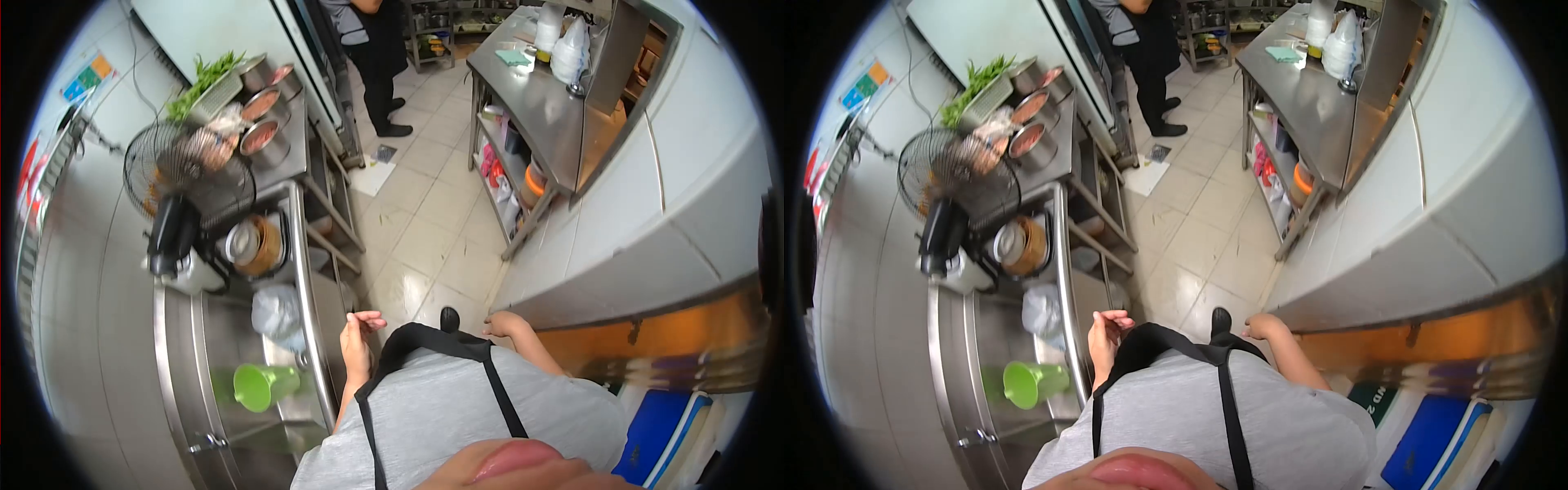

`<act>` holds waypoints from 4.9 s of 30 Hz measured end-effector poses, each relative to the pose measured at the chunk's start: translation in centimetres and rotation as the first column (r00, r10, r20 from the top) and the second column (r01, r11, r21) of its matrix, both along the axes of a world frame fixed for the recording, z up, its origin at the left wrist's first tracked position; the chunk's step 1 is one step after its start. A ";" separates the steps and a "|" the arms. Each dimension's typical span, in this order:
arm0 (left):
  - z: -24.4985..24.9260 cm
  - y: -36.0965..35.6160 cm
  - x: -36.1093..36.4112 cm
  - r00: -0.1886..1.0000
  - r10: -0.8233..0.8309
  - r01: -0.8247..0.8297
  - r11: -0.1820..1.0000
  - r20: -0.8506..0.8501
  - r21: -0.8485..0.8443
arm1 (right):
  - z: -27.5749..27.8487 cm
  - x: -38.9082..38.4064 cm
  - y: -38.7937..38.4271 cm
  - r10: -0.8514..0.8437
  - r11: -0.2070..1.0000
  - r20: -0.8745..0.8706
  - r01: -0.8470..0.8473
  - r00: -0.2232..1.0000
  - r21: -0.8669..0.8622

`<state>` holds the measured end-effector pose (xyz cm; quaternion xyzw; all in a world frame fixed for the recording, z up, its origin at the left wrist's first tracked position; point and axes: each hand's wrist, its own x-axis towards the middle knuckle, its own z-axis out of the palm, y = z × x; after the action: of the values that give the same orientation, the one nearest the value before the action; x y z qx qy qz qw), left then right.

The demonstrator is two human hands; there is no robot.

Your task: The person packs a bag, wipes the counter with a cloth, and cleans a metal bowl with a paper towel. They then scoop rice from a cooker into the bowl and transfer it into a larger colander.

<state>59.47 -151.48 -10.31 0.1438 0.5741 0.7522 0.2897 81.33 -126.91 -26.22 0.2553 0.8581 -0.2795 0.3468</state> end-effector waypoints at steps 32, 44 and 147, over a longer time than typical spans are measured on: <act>-13.1 77.9 -50.7 0.482 -0.873 0.720 0.441 -0.070 -0.535 | 17.1 -38.9 58.7 -0.485 0.795 -0.797 0.562 0.360 -0.230; -15.6 111.2 -60.1 -0.008 -0.993 0.354 0.104 -0.114 -0.929 | 19.8 -45.4 85.9 -0.325 0.716 -0.888 0.698 0.326 -0.006; -1.1 267.8 -118.5 0.766 0.639 -0.560 0.614 -0.067 -0.557 | 23.6 -188.5 260.4 0.494 0.855 -0.798 -0.358 0.344 0.375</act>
<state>-58.99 116.37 -11.43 -0.1980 0.7565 0.6170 0.0884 -107.19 133.46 -2.58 -0.1347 0.9632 -0.2108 -0.0982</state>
